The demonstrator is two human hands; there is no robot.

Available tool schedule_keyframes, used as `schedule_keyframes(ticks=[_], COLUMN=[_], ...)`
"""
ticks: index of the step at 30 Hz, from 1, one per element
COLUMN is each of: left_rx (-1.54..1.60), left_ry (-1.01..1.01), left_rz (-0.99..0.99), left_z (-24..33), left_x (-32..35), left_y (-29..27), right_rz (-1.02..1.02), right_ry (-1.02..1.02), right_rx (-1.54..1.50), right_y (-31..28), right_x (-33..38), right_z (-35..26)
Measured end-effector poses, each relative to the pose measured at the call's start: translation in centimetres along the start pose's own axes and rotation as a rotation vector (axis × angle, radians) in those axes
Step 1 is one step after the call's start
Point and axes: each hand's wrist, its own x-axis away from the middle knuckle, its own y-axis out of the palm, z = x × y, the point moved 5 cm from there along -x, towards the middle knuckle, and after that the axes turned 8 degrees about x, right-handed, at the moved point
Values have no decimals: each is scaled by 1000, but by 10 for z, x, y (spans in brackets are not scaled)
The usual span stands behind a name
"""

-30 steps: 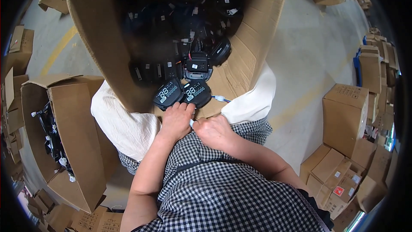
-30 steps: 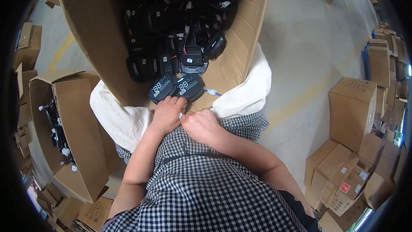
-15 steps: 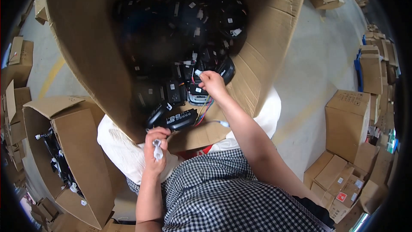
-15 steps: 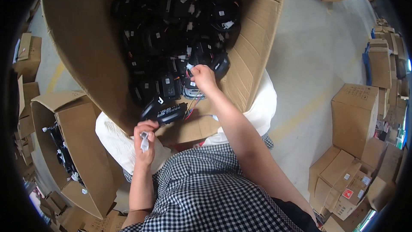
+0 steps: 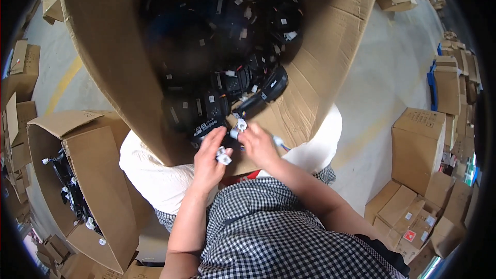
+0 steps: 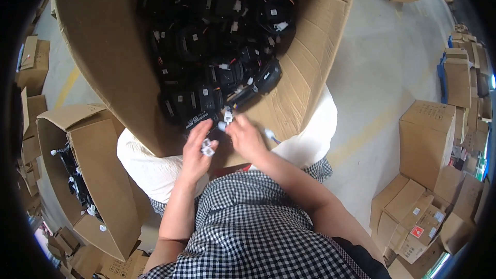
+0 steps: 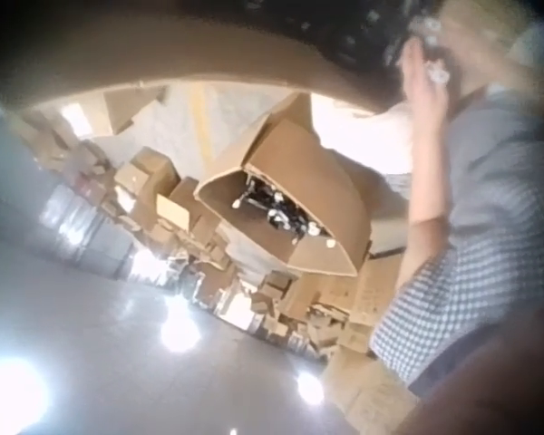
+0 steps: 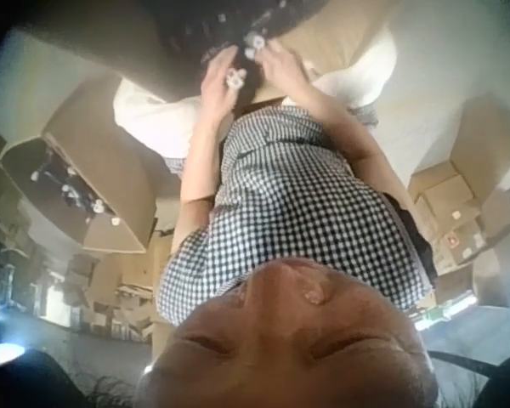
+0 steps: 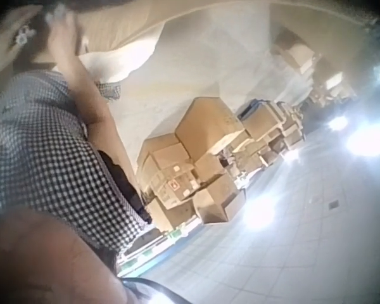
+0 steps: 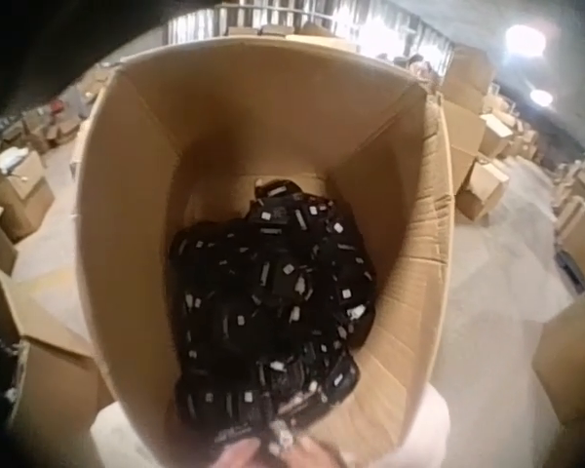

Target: The person sorts electronic components by hand, transferring them from a large cardboard box into smaller boxes.

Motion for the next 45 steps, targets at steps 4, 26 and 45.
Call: schedule_keyframes(ticks=[4, 26, 45], left_rx=[-150, -16, -26], left_ry=[-14, 2, 55], left_rz=[-340, -5, -543], left_z=[-12, -4, -3], left_x=[17, 5, 33], left_y=[43, 15, 43], right_rz=[-26, -230, -165], right_ry=[-10, -97, -454], right_rx=[-66, 89, 557], right_y=[11, 19, -69], right_x=[39, 42, 64], right_z=[3, -23, -45])
